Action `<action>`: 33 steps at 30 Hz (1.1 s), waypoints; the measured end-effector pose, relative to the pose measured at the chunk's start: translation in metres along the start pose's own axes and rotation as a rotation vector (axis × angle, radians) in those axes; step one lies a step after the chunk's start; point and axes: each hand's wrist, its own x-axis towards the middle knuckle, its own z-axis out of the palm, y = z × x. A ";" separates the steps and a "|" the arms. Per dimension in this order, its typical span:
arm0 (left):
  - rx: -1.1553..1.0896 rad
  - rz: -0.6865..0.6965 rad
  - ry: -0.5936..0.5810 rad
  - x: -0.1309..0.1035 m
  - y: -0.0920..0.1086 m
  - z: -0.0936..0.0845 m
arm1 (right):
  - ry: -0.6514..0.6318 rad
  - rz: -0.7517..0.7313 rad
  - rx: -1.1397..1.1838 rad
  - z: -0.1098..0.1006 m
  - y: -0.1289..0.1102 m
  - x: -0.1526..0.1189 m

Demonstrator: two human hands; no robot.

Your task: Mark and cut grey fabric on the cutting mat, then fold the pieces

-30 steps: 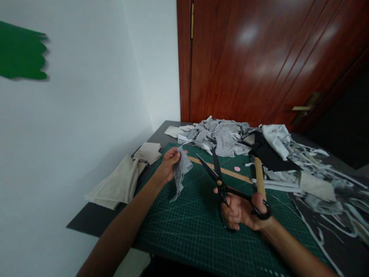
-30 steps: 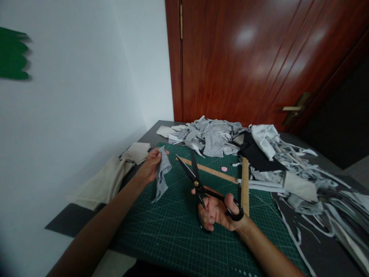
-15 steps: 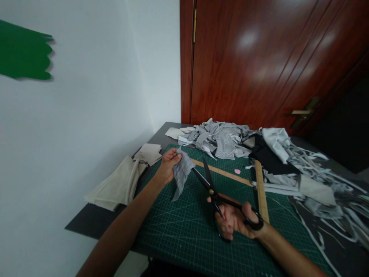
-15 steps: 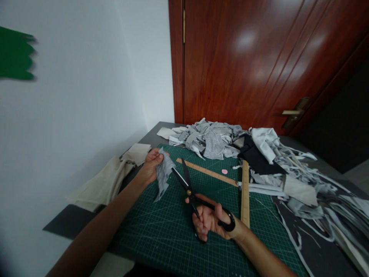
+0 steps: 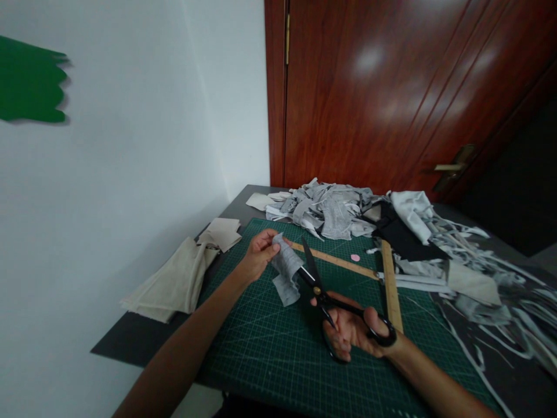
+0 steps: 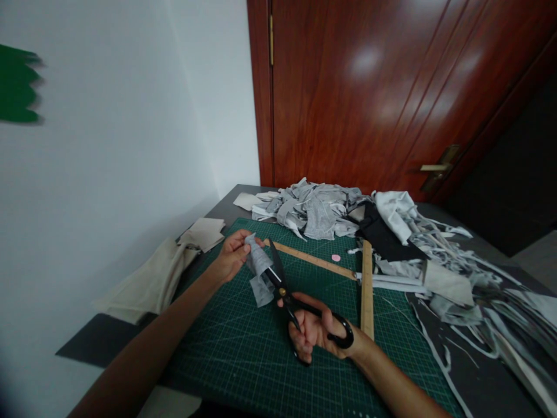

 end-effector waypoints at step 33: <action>0.333 -0.160 -0.225 0.001 -0.007 -0.007 | 0.050 -0.060 -0.040 -0.005 0.009 -0.003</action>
